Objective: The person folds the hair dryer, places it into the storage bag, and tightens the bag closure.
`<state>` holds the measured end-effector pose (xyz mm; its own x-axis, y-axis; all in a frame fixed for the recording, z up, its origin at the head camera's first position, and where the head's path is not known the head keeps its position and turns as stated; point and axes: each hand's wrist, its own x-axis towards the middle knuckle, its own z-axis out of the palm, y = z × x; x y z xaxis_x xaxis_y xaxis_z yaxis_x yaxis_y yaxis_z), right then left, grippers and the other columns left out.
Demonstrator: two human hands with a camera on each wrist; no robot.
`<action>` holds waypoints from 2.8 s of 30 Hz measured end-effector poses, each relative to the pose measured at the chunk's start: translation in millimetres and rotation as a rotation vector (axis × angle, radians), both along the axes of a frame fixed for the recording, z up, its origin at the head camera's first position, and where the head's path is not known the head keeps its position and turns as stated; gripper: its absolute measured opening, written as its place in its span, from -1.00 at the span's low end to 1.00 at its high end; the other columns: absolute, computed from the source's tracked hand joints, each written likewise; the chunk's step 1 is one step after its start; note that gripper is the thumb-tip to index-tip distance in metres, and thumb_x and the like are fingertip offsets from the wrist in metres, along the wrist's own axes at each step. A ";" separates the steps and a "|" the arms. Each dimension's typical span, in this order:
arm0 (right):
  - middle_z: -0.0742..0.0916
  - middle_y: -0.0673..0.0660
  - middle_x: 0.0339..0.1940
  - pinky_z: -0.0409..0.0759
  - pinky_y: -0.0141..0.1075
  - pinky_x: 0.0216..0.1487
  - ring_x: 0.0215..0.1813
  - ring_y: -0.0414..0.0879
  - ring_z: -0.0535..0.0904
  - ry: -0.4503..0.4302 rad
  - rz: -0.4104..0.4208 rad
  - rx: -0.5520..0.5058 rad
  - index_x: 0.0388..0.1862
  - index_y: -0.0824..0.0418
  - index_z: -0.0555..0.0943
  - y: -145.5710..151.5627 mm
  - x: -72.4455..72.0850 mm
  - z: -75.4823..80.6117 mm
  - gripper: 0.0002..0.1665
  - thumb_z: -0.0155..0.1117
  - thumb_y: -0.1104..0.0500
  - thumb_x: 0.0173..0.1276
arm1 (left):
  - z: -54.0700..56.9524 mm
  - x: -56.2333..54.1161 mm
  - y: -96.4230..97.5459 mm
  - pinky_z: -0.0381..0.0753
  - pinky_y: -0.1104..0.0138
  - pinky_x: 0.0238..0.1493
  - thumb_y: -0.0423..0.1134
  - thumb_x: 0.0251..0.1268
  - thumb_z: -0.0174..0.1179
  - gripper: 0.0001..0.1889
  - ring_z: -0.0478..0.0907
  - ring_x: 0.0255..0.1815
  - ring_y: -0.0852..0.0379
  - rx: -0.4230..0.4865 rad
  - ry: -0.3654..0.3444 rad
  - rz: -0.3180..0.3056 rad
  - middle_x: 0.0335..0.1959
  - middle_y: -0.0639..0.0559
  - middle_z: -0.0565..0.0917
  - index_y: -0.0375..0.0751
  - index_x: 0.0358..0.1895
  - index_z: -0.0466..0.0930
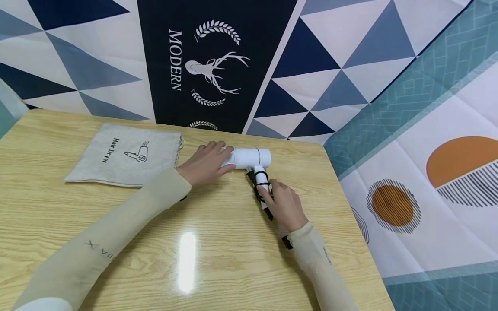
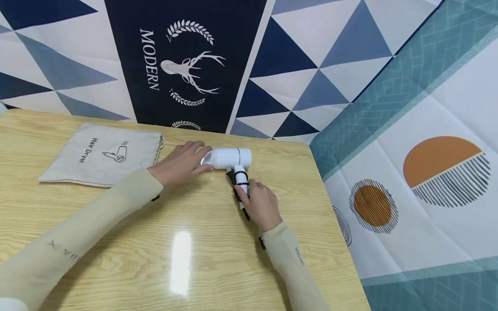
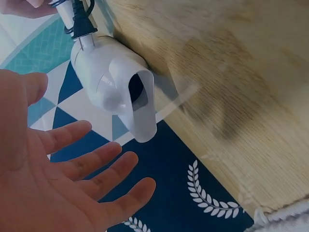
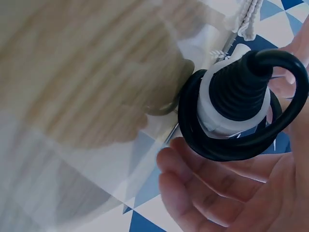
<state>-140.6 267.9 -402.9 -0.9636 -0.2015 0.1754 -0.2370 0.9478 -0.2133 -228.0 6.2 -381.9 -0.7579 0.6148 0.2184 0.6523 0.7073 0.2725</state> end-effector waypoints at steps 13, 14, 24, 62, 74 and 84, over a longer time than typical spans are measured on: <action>0.55 0.11 -0.60 0.38 -0.26 -0.63 -0.65 -0.08 0.46 -0.272 -0.060 0.044 -0.09 0.34 0.49 -8.2 -3.3 16.0 -0.54 0.05 -0.09 0.57 | 0.5 -20.9 35.4 0.34 -0.20 0.24 0.15 0.56 -0.10 -0.42 0.30 0.34 -0.27 -0.089 -0.049 0.003 0.33 -0.27 0.38 -0.21 0.38 0.36; 0.55 0.12 -0.58 0.39 -0.25 -0.61 -0.63 -0.07 0.46 -0.286 -0.063 0.043 -0.08 0.34 0.48 -8.8 -4.3 16.5 -0.55 0.06 -0.07 0.57 | 0.3 -22.2 36.7 0.34 -0.19 0.24 0.15 0.56 -0.11 -0.42 0.30 0.34 -0.27 -0.095 -0.048 0.005 0.33 -0.27 0.38 -0.21 0.37 0.36; 0.59 0.18 -0.53 0.44 -0.24 -0.60 -0.61 -0.05 0.51 -0.388 -0.104 -0.019 -0.12 0.36 0.47 -14.3 -13.4 15.6 -0.51 0.10 -0.11 0.54 | -10.0 -36.0 41.1 0.43 -0.13 0.10 0.15 0.45 0.10 -0.40 0.43 0.15 -0.20 -0.061 -0.167 0.019 0.16 -0.22 0.49 -0.13 0.37 0.31; 0.67 0.13 -0.37 0.56 -0.27 -0.56 -0.53 -0.13 0.59 -0.085 -0.026 -0.300 0.32 0.31 0.35 -9.3 -16.6 25.7 -0.32 0.15 -0.12 0.44 | 20.6 -23.1 12.7 0.46 0.08 0.02 0.13 0.32 0.27 -0.28 0.40 0.01 -0.13 0.243 0.153 -0.022 0.10 -0.26 0.52 -0.29 0.35 0.34; 0.71 0.19 -0.19 0.62 -0.32 -0.51 -0.45 -0.18 0.65 -0.098 0.155 -0.441 0.43 0.27 0.21 -19.8 -17.7 23.0 -0.32 0.12 -0.08 0.54 | 22.7 -4.5 -7.3 0.53 0.02 0.00 0.10 0.30 0.30 -0.27 0.45 0.02 -0.18 0.296 0.224 0.048 0.11 -0.32 0.53 -0.33 0.36 0.35; 0.64 0.26 -0.03 0.66 -0.01 -0.36 -0.24 0.21 0.65 -0.240 0.099 -0.808 0.46 0.09 0.17 -17.7 -13.6 25.1 -0.35 0.05 -0.13 0.56 | 39.1 -3.8 -8.9 0.51 0.00 -0.01 0.14 0.33 0.26 -0.28 0.45 0.06 -0.19 0.311 0.285 0.027 0.13 -0.32 0.54 -0.29 0.36 0.36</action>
